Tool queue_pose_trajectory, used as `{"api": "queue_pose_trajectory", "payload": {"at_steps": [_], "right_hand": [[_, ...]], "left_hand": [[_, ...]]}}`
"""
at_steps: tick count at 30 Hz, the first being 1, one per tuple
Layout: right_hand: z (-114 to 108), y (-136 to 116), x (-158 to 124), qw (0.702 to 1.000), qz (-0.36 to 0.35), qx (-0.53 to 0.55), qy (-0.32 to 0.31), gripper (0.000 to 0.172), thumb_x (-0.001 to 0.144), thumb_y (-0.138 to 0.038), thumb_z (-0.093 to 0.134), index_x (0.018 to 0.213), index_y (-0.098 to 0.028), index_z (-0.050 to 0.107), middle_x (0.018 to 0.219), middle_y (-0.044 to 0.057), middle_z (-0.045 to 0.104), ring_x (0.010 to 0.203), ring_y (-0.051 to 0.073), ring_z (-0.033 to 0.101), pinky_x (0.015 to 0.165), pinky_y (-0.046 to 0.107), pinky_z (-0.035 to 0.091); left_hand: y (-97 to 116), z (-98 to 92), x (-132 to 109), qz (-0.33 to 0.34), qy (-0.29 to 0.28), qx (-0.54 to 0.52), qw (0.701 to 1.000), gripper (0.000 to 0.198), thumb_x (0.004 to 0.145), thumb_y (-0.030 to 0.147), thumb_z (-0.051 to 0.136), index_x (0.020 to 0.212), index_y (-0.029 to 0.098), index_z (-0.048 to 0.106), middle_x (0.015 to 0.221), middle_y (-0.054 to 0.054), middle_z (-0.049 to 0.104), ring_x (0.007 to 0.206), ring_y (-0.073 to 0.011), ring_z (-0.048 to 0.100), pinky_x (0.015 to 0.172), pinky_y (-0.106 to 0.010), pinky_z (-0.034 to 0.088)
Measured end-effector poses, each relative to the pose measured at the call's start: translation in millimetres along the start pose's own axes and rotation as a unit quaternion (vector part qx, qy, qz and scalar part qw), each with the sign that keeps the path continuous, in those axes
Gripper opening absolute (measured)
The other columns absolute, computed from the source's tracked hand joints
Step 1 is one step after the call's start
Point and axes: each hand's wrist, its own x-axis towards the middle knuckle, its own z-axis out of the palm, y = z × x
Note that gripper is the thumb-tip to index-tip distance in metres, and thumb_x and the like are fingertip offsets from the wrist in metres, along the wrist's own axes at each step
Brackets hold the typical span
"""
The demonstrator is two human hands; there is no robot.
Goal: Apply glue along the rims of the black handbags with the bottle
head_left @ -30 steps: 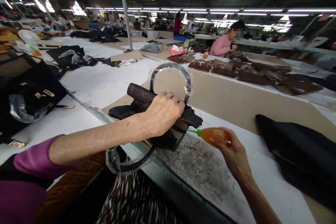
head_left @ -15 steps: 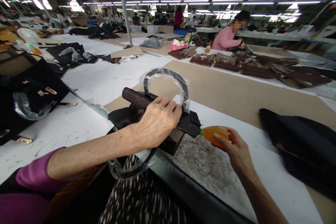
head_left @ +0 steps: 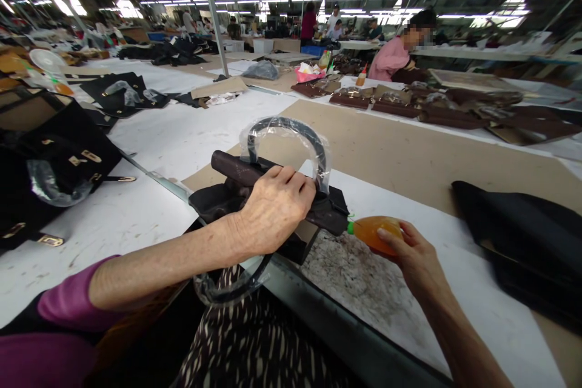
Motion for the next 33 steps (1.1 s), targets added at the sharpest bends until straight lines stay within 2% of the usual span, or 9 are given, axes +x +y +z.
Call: {"api": "queue_pose_trajectory", "payload": {"at_steps": [7, 14, 20, 28, 33], "right_hand": [[-2.2, -0.4, -9.5, 1.000, 0.021, 0.013, -0.009, 0.050, 0.063, -0.043, 0.084, 0.103, -0.019, 0.064, 0.100, 0.008, 0.067, 0.090, 0.031, 0.065, 0.067, 0.037, 0.060], [0.5, 0.6, -15.5, 0.999, 0.024, 0.031, -0.022, 0.049, 0.064, -0.041, 0.084, 0.103, -0.019, 0.065, 0.102, 0.008, 0.066, 0.089, 0.030, 0.065, 0.067, 0.038, 0.061], [2.9, -4.9, -25.4, 0.998, 0.030, 0.042, -0.038, 0.049, 0.065, -0.042, 0.085, 0.103, -0.019, 0.065, 0.102, 0.008, 0.066, 0.087, 0.027, 0.064, 0.066, 0.035, 0.060], [6.1, -10.6, -39.2, 0.996, 0.036, 0.040, -0.073, 0.047, 0.067, -0.043, 0.083, 0.103, -0.018, 0.067, 0.099, 0.009, 0.066, 0.086, 0.029, 0.064, 0.065, 0.036, 0.058], [8.2, -16.5, -47.7, 0.995, 0.034, 0.033, -0.083, 0.048, 0.064, -0.043, 0.083, 0.102, -0.018, 0.068, 0.096, 0.010, 0.067, 0.083, 0.031, 0.064, 0.066, 0.038, 0.058]], "left_hand": [[0.8, -0.7, 0.4, -0.002, -0.001, -0.005, 1.000, 0.024, 0.081, 0.009, 0.049, 0.102, 0.006, 0.061, 0.092, -0.012, 0.063, 0.084, -0.0273, 0.056, 0.075, -0.040, 0.048], [2.2, 0.0, -0.5, -0.005, -0.003, 0.000, 1.000, 0.023, 0.080, 0.008, 0.052, 0.101, 0.008, 0.060, 0.091, -0.012, 0.062, 0.085, -0.0270, 0.056, 0.074, -0.039, 0.048], [1.7, 1.6, -2.4, 0.000, 0.018, -0.001, 1.000, 0.020, 0.080, 0.008, 0.051, 0.098, 0.008, 0.060, 0.091, -0.011, 0.062, 0.083, -0.0270, 0.056, 0.073, -0.039, 0.047], [2.6, 0.2, -1.4, -0.006, -0.015, 0.009, 1.000, 0.024, 0.079, 0.008, 0.052, 0.102, 0.008, 0.059, 0.093, -0.012, 0.063, 0.086, -0.0264, 0.056, 0.074, -0.038, 0.047], [2.2, 1.3, -2.3, -0.003, -0.017, 0.008, 1.000, 0.027, 0.075, 0.009, 0.057, 0.102, 0.008, 0.058, 0.093, -0.012, 0.062, 0.083, -0.0264, 0.056, 0.073, -0.039, 0.047]]}}
